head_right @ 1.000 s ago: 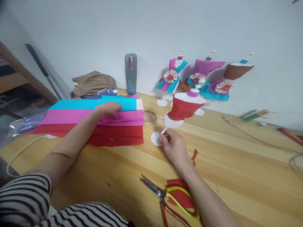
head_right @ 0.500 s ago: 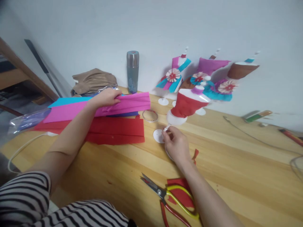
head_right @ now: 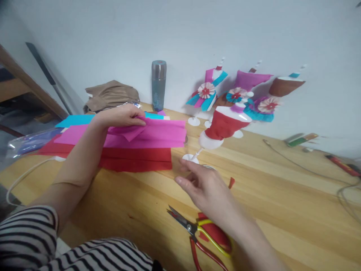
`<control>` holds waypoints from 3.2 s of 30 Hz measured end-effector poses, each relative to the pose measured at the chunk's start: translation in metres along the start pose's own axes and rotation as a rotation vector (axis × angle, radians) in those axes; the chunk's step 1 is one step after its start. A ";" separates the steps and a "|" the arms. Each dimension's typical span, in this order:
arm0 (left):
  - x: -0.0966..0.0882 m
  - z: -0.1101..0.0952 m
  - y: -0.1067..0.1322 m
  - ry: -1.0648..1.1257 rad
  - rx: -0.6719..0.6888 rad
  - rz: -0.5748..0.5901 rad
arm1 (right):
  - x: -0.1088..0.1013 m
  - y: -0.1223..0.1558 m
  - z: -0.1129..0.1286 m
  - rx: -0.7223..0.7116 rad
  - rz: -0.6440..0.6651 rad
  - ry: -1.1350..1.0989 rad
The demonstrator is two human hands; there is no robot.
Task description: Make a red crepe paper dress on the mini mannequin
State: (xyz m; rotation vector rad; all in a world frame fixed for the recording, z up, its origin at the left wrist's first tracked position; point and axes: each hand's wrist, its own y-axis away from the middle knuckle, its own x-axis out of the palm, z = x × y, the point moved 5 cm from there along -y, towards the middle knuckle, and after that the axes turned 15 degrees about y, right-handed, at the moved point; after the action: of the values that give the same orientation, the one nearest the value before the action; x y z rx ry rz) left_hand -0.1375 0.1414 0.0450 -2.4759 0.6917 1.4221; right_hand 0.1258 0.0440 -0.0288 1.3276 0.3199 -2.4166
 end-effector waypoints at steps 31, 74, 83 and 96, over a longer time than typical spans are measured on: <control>0.026 0.006 -0.014 0.320 0.105 0.184 | 0.008 -0.027 0.009 -0.104 -0.243 0.305; 0.016 0.043 -0.006 -0.107 -0.158 0.269 | 0.039 -0.018 0.023 -0.291 0.501 0.152; 0.073 0.035 -0.019 -0.061 -0.120 0.539 | 0.051 -0.032 -0.001 -0.044 0.177 0.483; 0.074 -0.005 0.007 -0.138 -0.028 0.445 | 0.039 -0.041 -0.011 0.130 -0.057 -0.209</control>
State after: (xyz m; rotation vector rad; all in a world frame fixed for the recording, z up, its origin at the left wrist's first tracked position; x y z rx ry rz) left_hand -0.1051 0.1116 -0.0154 -2.3056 1.2557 1.7354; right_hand 0.0981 0.0769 -0.0673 1.1166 0.1494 -2.6354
